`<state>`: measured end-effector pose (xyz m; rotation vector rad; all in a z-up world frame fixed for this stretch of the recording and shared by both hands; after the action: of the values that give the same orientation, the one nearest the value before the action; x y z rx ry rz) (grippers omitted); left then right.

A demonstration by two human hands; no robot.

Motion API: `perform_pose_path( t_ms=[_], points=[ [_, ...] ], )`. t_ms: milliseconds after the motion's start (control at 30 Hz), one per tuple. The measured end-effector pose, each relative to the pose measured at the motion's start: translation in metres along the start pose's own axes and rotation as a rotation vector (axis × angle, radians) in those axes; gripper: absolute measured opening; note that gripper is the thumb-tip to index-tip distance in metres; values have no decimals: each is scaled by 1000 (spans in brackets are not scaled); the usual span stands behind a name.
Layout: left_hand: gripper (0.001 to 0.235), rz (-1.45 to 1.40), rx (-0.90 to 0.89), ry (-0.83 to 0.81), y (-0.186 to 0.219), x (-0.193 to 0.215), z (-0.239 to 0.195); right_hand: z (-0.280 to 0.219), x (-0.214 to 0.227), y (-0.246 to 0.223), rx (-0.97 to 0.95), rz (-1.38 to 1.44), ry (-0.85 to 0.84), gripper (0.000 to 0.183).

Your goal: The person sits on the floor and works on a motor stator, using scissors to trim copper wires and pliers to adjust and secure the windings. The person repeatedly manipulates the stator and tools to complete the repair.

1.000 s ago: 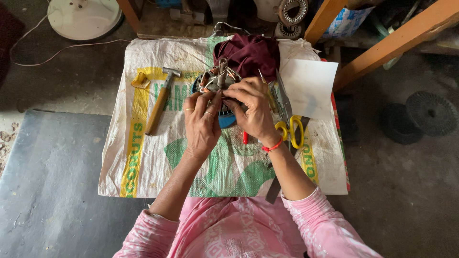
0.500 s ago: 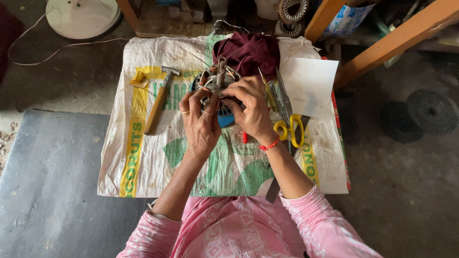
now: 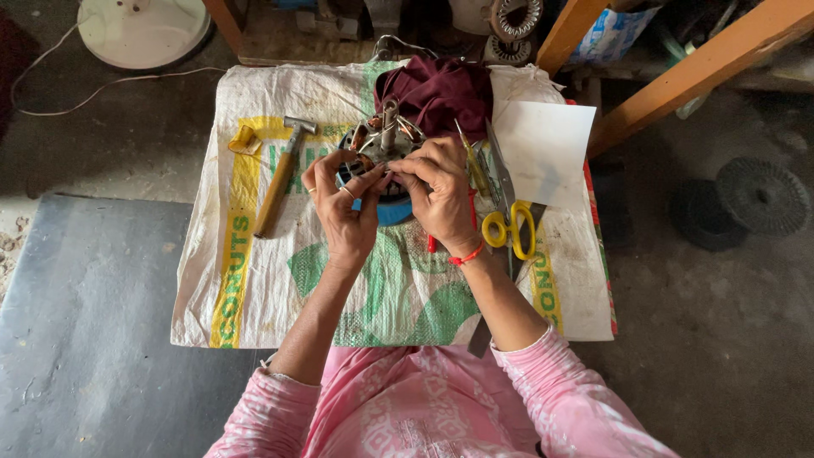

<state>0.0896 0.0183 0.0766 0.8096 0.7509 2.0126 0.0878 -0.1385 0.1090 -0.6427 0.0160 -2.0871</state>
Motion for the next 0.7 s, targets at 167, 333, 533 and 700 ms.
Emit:
perform_pose_path(
  t_ms=[167,333,533,700],
  points=[
    [20,-8,0,0,-3,-3,0,-8,0,-1,-11,-32,45,11],
    [19,-27,-4,-3,-3,-5,0,-13,-4,1,-50,-49,60,13],
    [19,-33,-29,66,0,1,-6,-17,0,-10,-18,-78,110,18],
    [19,-54,4,104,-8,-1,-8,-25,-4,-7,-65,-76,153,19]
  ],
)
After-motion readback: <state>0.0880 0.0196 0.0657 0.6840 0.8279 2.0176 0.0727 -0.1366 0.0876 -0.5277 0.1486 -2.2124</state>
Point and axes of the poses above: each hand's wrist, its own z-axis towards the middle knuckle, its own x-axis out of the back of the hand, y = z × x, the point moved 10 cm from there along z, towards the middle knuckle, and after that the axes turned 13 degrees about x, right-handed, at the moved point
